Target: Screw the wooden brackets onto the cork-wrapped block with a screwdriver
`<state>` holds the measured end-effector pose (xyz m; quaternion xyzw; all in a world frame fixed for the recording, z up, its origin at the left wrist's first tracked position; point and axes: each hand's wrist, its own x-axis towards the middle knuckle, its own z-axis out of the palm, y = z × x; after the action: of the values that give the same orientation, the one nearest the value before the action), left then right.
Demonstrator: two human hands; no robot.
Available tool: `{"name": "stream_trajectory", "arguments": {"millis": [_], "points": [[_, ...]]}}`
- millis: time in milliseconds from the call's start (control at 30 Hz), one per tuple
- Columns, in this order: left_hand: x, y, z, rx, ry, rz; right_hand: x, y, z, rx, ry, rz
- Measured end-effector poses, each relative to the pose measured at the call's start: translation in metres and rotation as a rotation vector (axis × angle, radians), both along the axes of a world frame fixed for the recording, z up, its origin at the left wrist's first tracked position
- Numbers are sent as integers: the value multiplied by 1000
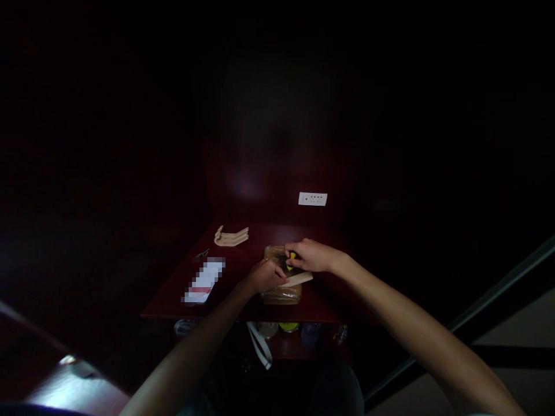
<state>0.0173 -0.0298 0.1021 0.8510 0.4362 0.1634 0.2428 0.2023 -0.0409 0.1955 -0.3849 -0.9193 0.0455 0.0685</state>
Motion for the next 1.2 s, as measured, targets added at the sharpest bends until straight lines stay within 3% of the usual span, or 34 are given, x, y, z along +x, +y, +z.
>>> {"name": "stream_trajectory", "arguments": {"millis": [700, 967, 1200], "points": [[-1, 1, -1, 34, 0, -8, -3, -5, 4, -37, -65, -8], [0, 3, -3, 38, 8, -1, -10, -13, 5, 42, -90, 113], [1, 0, 1, 25, 19, 2, -17, -15, 7, 62, -241, 34]]}}
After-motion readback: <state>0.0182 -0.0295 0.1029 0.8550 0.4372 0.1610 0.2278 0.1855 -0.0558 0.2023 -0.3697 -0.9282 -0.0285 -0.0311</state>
